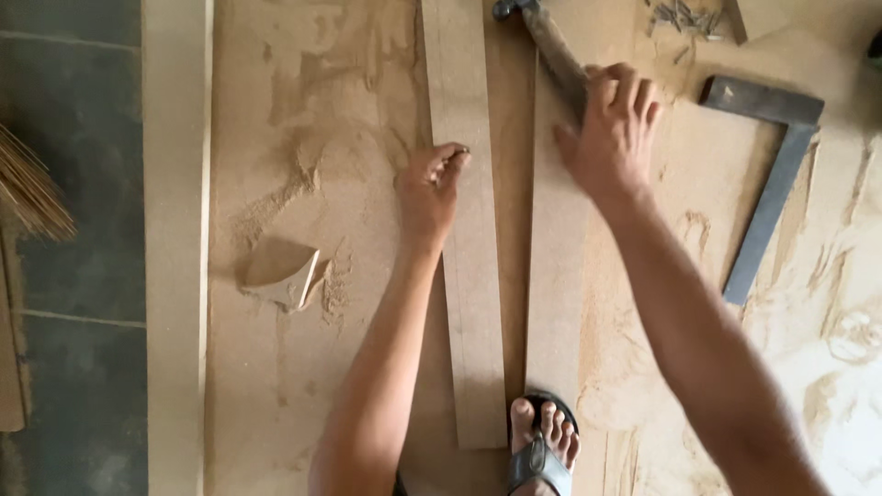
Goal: The person hammers nails into a wooden board to secure it, applies glue to the board with their fingers, and then presses it onto a larger wooden surface.
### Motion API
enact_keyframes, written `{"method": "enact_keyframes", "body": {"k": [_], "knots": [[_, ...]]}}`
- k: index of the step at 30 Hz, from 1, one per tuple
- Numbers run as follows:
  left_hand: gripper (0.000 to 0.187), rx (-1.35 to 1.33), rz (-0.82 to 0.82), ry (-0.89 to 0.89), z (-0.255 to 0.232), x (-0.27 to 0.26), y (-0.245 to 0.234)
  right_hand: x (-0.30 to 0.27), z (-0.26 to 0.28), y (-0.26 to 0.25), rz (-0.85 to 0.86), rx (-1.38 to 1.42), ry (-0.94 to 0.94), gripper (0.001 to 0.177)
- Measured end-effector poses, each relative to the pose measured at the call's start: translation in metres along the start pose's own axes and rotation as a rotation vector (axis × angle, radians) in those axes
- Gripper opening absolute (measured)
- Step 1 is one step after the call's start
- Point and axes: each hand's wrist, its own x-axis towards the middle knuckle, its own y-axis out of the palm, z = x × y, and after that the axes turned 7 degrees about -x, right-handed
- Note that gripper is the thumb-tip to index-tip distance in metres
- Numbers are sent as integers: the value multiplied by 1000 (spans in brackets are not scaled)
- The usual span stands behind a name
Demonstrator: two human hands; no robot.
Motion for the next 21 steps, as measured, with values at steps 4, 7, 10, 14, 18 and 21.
{"method": "enact_keyframes", "body": {"k": [4, 7, 10, 14, 18, 21], "knots": [[11, 72, 32, 236, 2, 18, -4, -32, -14, 19, 349, 260, 221, 51], [9, 104, 69, 334, 1, 22, -3, -57, -8, 11, 200, 230, 261, 40], [8, 187, 82, 458, -1, 23, -3, -91, 8, -28, 534, 810, 669, 30], [8, 190, 102, 489, 0, 25, -2, -130, 17, -101, 610, 928, 624, 29], [5, 216, 135, 482, 0, 23, -3, -146, 15, -127, 620, 796, 447, 25], [7, 164, 94, 586, 1, 23, -3, -160, 17, -139, 631, 801, 403, 22]]}}
